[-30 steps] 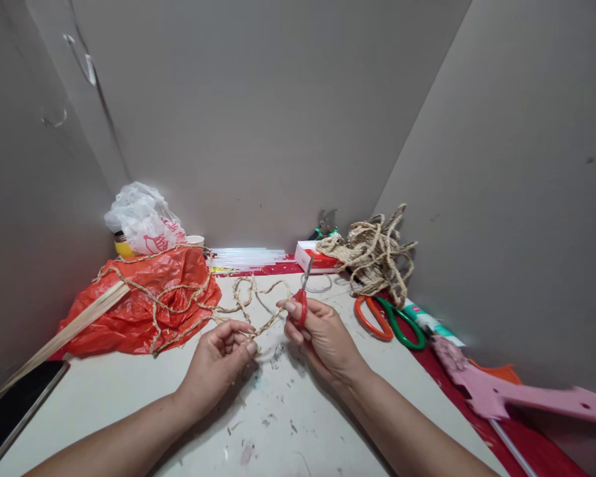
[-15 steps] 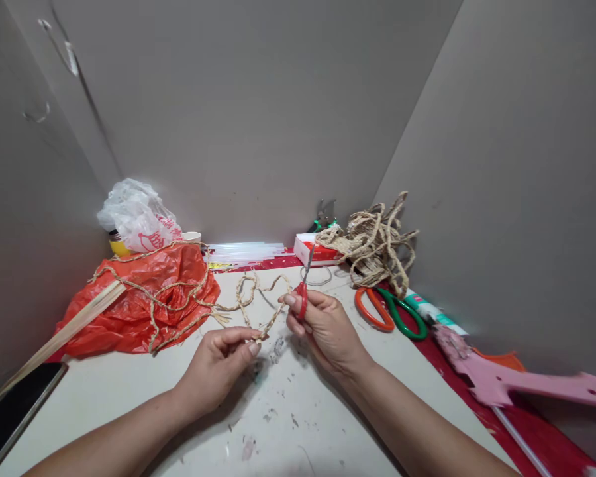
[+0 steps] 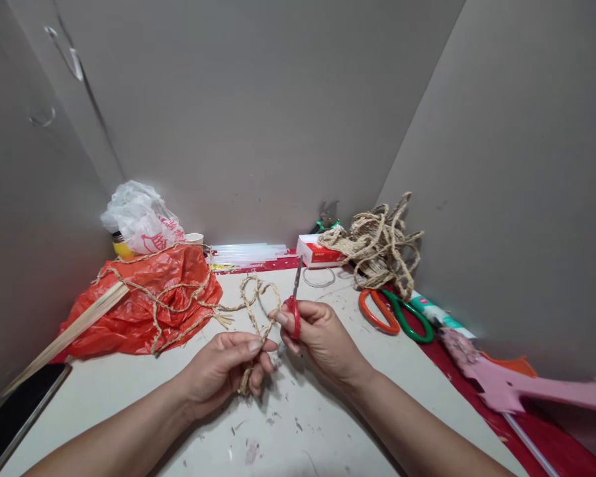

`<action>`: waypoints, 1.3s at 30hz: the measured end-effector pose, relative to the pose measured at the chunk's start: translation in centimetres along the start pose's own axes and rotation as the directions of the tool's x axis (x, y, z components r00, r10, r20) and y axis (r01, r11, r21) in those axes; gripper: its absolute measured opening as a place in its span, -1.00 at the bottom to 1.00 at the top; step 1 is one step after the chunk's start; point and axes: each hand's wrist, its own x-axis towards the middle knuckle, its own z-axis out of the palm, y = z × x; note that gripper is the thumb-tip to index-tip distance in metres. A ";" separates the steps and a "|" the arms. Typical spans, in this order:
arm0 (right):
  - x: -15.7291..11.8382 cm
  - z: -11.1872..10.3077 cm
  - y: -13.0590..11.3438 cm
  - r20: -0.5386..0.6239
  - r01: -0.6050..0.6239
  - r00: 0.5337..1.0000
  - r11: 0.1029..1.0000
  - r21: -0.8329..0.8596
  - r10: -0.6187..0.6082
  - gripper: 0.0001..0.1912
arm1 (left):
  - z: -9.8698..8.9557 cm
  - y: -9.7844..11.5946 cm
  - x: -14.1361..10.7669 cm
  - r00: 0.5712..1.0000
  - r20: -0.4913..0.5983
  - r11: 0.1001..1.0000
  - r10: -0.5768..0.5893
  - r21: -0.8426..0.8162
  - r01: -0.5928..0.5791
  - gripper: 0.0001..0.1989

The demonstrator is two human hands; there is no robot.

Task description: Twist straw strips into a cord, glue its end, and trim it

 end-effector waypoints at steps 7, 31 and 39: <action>0.2 -0.7 0.0 -0.014 0.001 1.000 0.977 -0.214 -0.004 -0.66 | -0.2 0.0 0.1 0.976 -0.183 0.991 0.114 0.096 -0.098 -0.79; -1.3 0.7 -0.4 0.226 0.204 0.971 -0.214 -0.955 -0.082 -0.74 | -0.9 -0.3 0.6 0.844 -0.411 0.934 0.344 0.237 -0.265 -0.80; -1.7 1.2 -0.8 0.210 0.188 0.975 -0.238 -0.953 -0.069 -0.72 | -1.2 -0.5 0.8 0.827 -0.442 0.934 0.347 0.237 -0.265 -0.75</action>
